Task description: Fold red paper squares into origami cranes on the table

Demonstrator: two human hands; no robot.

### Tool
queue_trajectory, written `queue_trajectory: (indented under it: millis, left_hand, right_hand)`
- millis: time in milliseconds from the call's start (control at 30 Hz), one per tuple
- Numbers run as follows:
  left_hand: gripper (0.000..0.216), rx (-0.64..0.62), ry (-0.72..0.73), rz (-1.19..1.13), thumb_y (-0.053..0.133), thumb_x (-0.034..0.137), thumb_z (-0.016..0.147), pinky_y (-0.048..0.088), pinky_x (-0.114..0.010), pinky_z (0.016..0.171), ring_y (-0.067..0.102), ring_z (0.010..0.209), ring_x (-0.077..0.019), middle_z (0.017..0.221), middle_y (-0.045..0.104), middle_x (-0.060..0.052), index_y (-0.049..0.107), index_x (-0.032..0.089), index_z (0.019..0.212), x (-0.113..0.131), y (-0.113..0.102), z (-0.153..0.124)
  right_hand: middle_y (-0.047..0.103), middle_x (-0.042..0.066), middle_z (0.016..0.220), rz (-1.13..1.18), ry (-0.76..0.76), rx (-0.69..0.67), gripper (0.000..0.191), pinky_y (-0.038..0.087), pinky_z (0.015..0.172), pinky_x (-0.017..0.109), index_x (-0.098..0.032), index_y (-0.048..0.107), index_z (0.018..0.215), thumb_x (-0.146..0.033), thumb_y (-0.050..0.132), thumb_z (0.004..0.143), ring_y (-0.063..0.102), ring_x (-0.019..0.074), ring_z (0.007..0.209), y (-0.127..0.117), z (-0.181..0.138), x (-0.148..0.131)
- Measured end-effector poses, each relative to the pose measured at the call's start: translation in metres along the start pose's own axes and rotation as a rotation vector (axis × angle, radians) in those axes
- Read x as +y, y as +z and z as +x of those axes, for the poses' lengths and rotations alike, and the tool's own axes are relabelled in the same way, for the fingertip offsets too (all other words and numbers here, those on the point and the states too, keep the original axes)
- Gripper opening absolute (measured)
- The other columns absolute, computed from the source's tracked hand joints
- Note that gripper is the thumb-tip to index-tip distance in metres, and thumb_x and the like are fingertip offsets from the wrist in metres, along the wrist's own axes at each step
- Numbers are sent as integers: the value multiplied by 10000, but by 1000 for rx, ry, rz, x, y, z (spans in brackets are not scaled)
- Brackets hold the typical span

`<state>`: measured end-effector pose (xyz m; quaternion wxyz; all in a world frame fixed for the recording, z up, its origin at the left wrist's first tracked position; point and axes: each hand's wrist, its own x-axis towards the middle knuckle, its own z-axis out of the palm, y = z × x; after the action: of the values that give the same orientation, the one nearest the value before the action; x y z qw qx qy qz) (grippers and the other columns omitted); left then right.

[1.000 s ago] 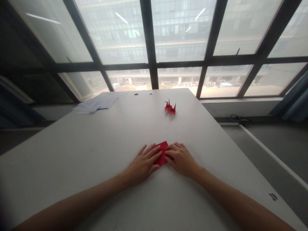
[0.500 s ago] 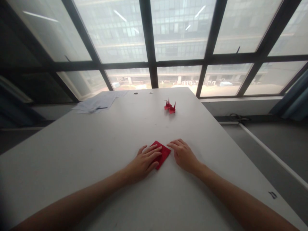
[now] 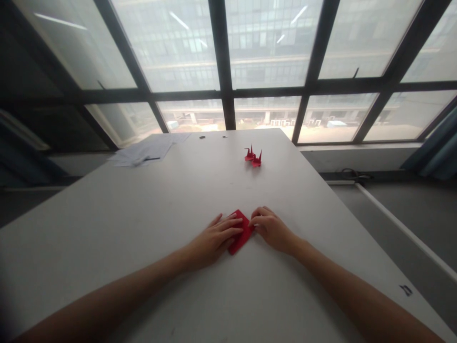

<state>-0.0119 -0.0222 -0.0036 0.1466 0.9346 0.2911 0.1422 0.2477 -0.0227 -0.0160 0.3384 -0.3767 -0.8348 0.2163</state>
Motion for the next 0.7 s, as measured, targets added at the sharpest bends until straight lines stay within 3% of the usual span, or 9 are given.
queue_trajectory:
  millis: [133,333,600,700]
  left_hand:
    - [406,28,25,25,530,187,949,187,-493,1200,418,1381,-221,1399,552,-49,571,324,1328,4,-3,-1]
    - [256,91,94,30,557,271,968,282,-410,1130,557,1184,-207,1207,663,-42,679,325,1186,5,-2,1]
    - [102,56,101,-88,643,267,915,387,-335,1024,589,1093,-191,1089,699,-17,693,266,1004,5,-6,4]
    - [169,59,62,-117,686,294,882,421,-333,993,594,1071,-200,1066,702,-23,670,257,1046,4,-8,4]
  right_hand:
    - [652,56,999,27,-15,-4,136,490,906,362,-245,711,883,-155,611,907,577,206,983,-3,2,-3]
    - [698,54,908,5,-9,-34,125,486,901,394,-241,712,858,-240,608,928,595,217,935,-5,5,-6]
    - [706,30,872,-56,44,-35,81,453,884,380,-232,699,860,-198,635,897,598,206,890,3,9,-4]
    - [718,22,876,-60,82,0,88,451,872,378,-237,704,896,-172,654,862,607,204,869,8,12,-6]
